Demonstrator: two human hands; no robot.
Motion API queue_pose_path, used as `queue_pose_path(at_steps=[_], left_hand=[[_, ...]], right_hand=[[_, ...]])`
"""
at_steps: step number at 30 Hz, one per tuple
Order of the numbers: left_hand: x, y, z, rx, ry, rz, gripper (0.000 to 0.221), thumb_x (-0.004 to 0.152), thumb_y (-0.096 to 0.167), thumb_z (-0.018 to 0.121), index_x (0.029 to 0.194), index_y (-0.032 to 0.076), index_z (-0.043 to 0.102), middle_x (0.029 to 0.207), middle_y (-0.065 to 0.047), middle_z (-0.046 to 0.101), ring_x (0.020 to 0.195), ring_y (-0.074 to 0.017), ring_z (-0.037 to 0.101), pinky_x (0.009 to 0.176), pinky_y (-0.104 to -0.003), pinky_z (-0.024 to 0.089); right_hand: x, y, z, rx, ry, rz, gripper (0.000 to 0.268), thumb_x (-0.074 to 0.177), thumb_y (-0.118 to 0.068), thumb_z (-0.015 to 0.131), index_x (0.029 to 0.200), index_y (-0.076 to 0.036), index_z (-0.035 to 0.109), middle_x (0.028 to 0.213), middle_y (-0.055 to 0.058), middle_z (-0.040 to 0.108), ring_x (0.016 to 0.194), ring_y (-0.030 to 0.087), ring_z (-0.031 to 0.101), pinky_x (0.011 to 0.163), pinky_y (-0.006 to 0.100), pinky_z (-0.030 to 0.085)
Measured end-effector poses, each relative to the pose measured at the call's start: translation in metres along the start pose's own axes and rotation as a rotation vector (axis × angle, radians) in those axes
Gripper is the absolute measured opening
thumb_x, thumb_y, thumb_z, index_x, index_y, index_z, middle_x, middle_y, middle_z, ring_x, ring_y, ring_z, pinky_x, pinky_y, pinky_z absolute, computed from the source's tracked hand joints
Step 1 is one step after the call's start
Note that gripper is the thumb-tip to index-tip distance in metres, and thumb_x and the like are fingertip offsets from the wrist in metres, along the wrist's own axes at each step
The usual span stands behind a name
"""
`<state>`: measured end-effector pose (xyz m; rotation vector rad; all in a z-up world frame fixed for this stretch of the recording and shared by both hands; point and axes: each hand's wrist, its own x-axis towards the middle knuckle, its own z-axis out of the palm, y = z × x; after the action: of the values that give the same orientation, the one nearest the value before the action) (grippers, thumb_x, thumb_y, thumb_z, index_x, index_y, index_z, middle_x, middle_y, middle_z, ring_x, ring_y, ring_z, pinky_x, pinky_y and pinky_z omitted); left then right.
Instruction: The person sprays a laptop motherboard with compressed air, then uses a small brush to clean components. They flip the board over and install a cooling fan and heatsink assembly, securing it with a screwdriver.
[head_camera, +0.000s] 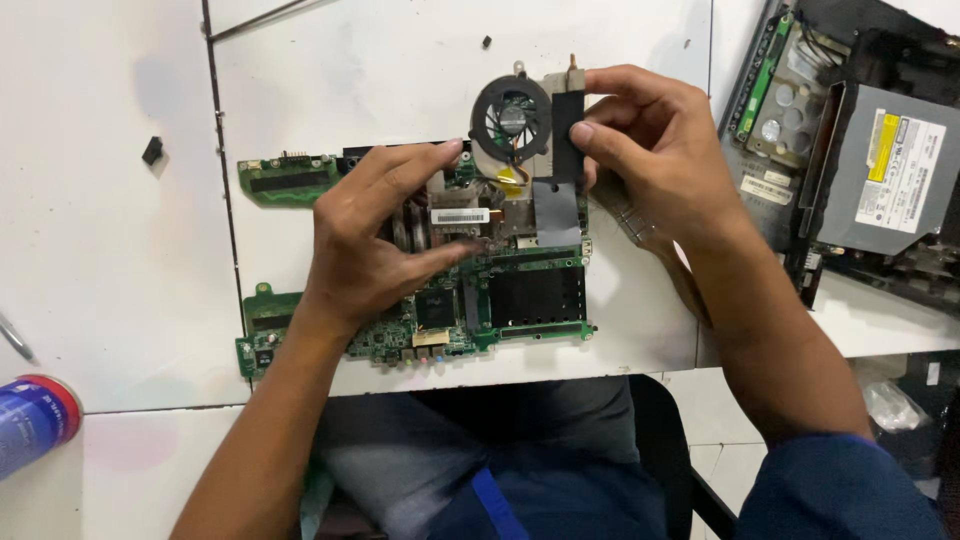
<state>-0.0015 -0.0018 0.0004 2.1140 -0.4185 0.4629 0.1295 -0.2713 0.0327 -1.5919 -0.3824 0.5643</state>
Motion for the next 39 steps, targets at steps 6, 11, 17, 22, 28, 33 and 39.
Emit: queue_pose_path(at_steps=[6,11,17,22,28,33,39], left_hand=[[-0.003,-0.005,0.000,-0.014,0.022,-0.008,0.086,0.085,0.025,0.105,0.151,0.000,0.056,0.134,-0.020,0.076,0.114,-0.0287,0.076,0.099,-0.038,0.069],[-0.002,-0.003,0.000,-0.094,0.052,-0.059,0.085,0.085,0.021,0.104,0.151,-0.001,0.055,0.131,-0.021,0.077,0.108,-0.0251,0.078,0.098,-0.033,0.070],[-0.003,-0.004,0.000,-0.058,0.049,-0.047,0.083,0.085,0.020,0.106,0.149,-0.001,0.058,0.130,-0.020,0.077,0.109,-0.0254,0.076,0.099,-0.035,0.069],[-0.003,-0.003,-0.001,-0.059,0.040,-0.075,0.074,0.085,0.017,0.104,0.145,0.000,0.064,0.123,-0.017,0.079,0.104,-0.0258,0.075,0.094,-0.036,0.066],[0.001,0.001,-0.001,-0.063,0.037,-0.007,0.071,0.086,0.020,0.105,0.142,0.000,0.066,0.120,-0.017,0.078,0.104,-0.0261,0.074,0.094,-0.037,0.064],[0.000,0.000,0.003,-0.060,0.055,0.053,0.050,0.088,0.008,0.101,0.130,0.001,0.074,0.115,-0.019,0.075,0.105,-0.0310,0.071,0.090,-0.040,0.065],[0.004,0.004,-0.001,-0.056,0.049,0.055,0.052,0.086,0.022,0.103,0.125,0.002,0.075,0.112,-0.017,0.073,0.101,-0.0292,0.070,0.086,-0.039,0.063]], right_hand=[[0.001,0.006,-0.004,0.042,-0.010,-0.037,0.033,0.106,-0.005,0.072,0.136,0.003,0.061,0.095,0.009,0.074,0.073,0.012,0.068,0.073,0.024,0.064],[0.002,0.005,-0.004,0.034,-0.006,-0.035,0.035,0.107,-0.010,0.073,0.139,0.001,0.064,0.099,0.006,0.075,0.075,0.009,0.068,0.075,0.021,0.063],[0.002,0.006,-0.004,0.032,-0.028,-0.087,0.038,0.108,-0.013,0.072,0.140,0.002,0.063,0.104,0.008,0.075,0.078,0.011,0.068,0.074,0.021,0.061],[0.001,0.003,-0.002,0.043,-0.036,-0.055,0.039,0.106,-0.017,0.072,0.140,0.000,0.062,0.111,0.009,0.077,0.089,0.013,0.075,0.075,0.022,0.063],[0.002,0.009,-0.008,-0.012,-0.075,-0.169,0.043,0.108,-0.019,0.073,0.145,0.000,0.061,0.110,0.006,0.074,0.086,0.011,0.071,0.077,0.020,0.062],[0.002,0.011,-0.009,-0.058,-0.020,-0.111,0.038,0.107,-0.014,0.073,0.141,0.001,0.062,0.106,0.006,0.072,0.087,0.013,0.070,0.079,0.024,0.063],[-0.001,0.012,-0.011,-0.145,-0.012,-0.170,0.033,0.112,-0.011,0.071,0.142,-0.002,0.061,0.099,0.000,0.064,0.090,0.010,0.065,0.077,0.022,0.057]])
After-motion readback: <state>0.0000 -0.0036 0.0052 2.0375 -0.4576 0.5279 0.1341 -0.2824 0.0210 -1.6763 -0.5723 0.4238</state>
